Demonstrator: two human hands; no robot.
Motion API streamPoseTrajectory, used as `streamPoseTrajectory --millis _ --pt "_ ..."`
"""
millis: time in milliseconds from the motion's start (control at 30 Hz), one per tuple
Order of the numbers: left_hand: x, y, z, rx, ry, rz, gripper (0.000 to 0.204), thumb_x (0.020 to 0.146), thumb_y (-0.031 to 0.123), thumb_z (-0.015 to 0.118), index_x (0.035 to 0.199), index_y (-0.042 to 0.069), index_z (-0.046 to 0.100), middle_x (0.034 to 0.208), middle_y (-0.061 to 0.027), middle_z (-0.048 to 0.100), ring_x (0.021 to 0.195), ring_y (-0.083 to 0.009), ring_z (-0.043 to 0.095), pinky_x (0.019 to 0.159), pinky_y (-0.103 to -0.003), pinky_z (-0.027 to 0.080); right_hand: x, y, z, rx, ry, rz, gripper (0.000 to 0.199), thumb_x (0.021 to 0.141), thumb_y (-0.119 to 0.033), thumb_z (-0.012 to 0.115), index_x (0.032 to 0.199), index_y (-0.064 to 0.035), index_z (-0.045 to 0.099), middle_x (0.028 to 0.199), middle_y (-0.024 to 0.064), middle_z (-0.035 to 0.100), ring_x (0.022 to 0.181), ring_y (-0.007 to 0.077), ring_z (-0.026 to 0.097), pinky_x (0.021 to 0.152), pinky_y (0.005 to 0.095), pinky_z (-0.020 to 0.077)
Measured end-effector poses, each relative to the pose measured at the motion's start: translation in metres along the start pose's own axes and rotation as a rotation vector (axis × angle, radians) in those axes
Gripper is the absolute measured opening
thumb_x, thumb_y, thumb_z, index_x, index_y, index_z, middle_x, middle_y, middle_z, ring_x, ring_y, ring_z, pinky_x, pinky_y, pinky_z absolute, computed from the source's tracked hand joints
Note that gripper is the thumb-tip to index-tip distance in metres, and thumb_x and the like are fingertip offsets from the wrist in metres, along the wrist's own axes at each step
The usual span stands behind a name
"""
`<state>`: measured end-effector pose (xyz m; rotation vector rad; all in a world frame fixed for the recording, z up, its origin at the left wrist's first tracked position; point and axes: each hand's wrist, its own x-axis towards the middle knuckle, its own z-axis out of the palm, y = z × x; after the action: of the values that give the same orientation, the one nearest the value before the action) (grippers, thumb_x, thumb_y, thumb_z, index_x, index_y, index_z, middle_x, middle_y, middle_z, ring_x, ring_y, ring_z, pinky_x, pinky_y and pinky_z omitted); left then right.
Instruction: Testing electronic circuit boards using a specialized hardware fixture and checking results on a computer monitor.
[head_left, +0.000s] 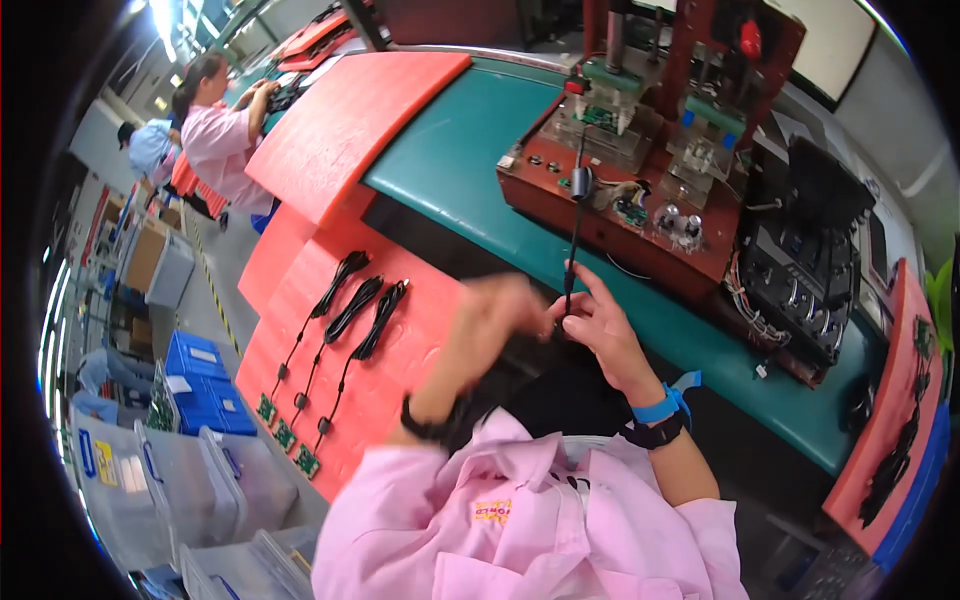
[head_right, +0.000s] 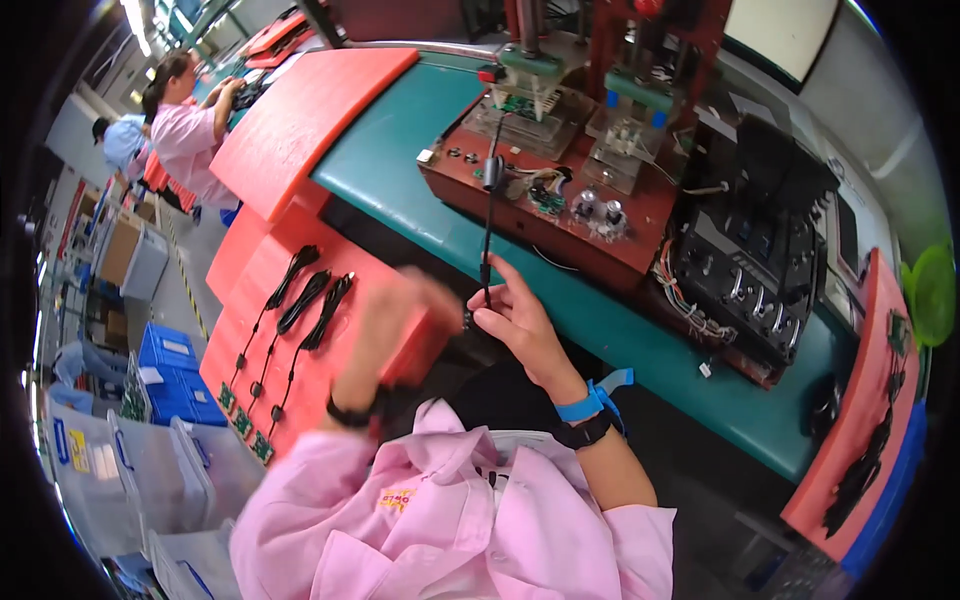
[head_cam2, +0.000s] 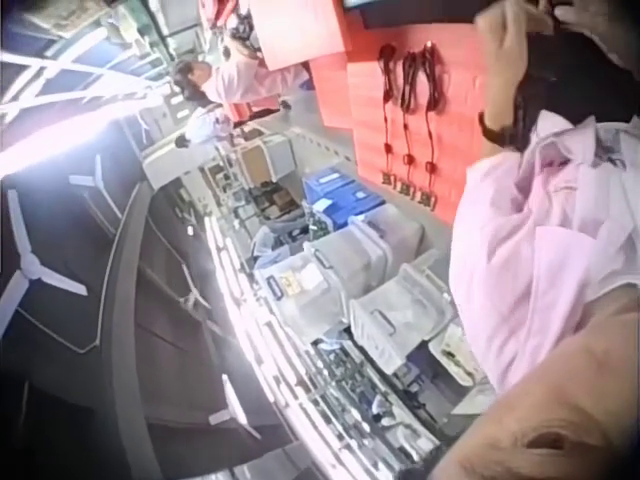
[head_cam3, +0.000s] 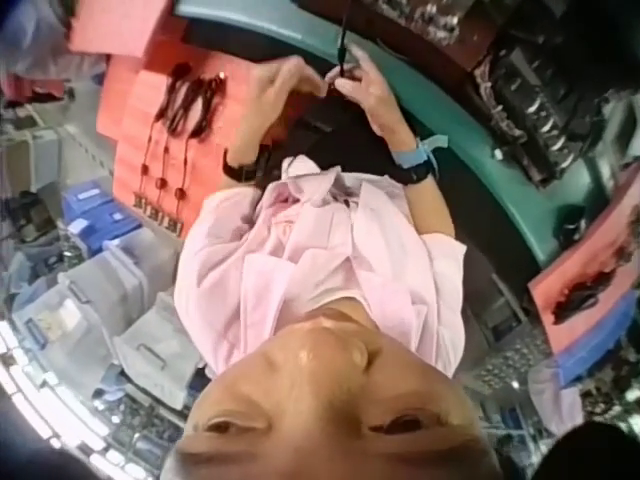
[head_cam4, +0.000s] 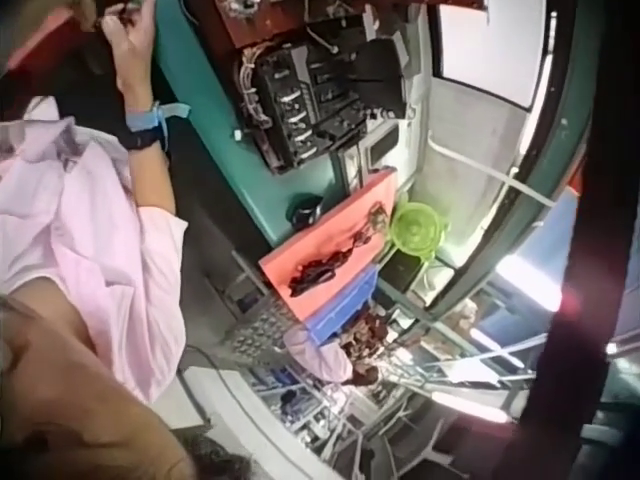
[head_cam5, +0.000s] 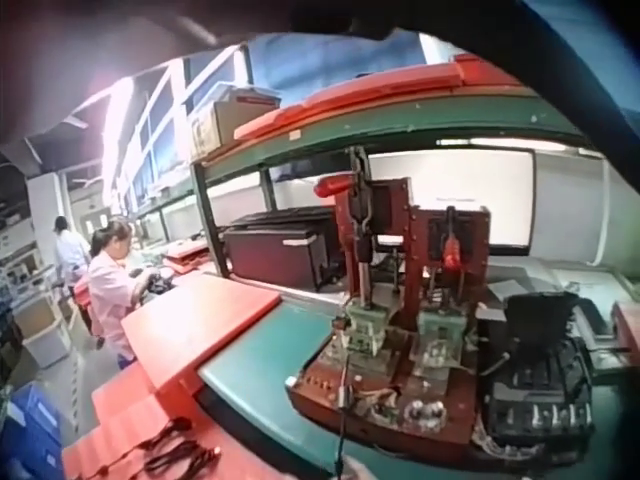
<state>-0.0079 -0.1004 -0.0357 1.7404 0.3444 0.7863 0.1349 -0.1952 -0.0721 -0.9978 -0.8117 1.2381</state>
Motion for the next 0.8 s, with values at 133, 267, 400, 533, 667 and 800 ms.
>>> streamPoseTrajectory --millis 133,267,400,533,667,800 --pt "-0.084 -0.061 0.018 -0.401 -0.233 -1.024 0.048 0.090 0.043 0.035 0.099 0.000 0.055 0.080 -0.0114 0.061 0.065 -0.0182 0.060 0.060 -0.029 0.049 0.004 0.007 0.011 0.154 0.056 0.141 0.049 0.079 -0.018 0.053 0.124 -0.0060 0.037 0.086 0.0035 0.053 0.089 0.0154 0.054 0.078 0.0281 0.0421" --pt "-0.086 -0.091 0.018 -0.876 0.300 -0.745 0.052 0.088 0.046 0.039 0.116 0.003 0.045 0.094 -0.0119 0.059 0.078 -0.0203 0.060 0.064 -0.030 0.049 0.001 0.012 0.012 0.282 -0.024 0.125 0.032 0.081 -0.018 0.051 0.109 -0.0052 0.047 0.077 0.0013 0.052 0.082 0.0147 0.056 0.068 0.0257 0.0443" --pt "-0.051 -0.105 -0.012 -0.908 0.503 -0.556 0.046 0.088 0.037 0.044 0.123 0.007 0.040 0.097 -0.0092 0.057 0.080 -0.0182 0.059 0.066 -0.030 0.049 -0.002 0.013 0.005 0.370 -0.039 0.080 0.023 0.082 -0.019 0.050 0.100 -0.0047 0.052 0.071 0.0006 0.050 0.077 0.0147 0.056 0.063 0.0242 0.0444" --pt "-0.024 -0.082 -0.016 -0.914 0.445 -0.503 0.041 0.088 0.027 0.048 0.123 0.007 0.041 0.092 -0.0049 0.057 0.073 -0.0141 0.058 0.063 -0.027 0.050 -0.002 0.017 0.004 0.445 -0.069 0.055 0.023 0.081 -0.019 0.052 0.098 -0.0043 0.052 0.070 0.0005 0.049 0.077 0.0147 0.056 0.062 0.0241 0.0440" --pt "-0.014 -0.068 -0.030 -0.587 0.430 -0.337 0.036 0.086 0.019 0.051 0.119 0.007 0.045 0.090 -0.0022 0.057 0.069 -0.0104 0.056 0.061 -0.023 0.049 -0.004 0.019 0.009 0.428 0.022 0.055 0.025 0.079 -0.015 0.055 0.100 -0.0035 0.051 0.077 0.0017 0.050 0.082 0.0150 0.055 0.067 0.0254 0.0448" --pt "-0.011 -0.061 -0.048 -0.245 0.352 -0.272 0.036 0.084 0.012 0.054 0.118 0.006 0.047 0.093 -0.0019 0.058 0.073 -0.0099 0.056 0.061 -0.022 0.048 -0.001 0.027 0.022 0.368 0.113 -0.015 0.028 0.076 -0.011 0.057 0.102 -0.0034 0.050 0.091 0.0043 0.051 0.090 0.0156 0.053 0.072 0.0276 0.0447"
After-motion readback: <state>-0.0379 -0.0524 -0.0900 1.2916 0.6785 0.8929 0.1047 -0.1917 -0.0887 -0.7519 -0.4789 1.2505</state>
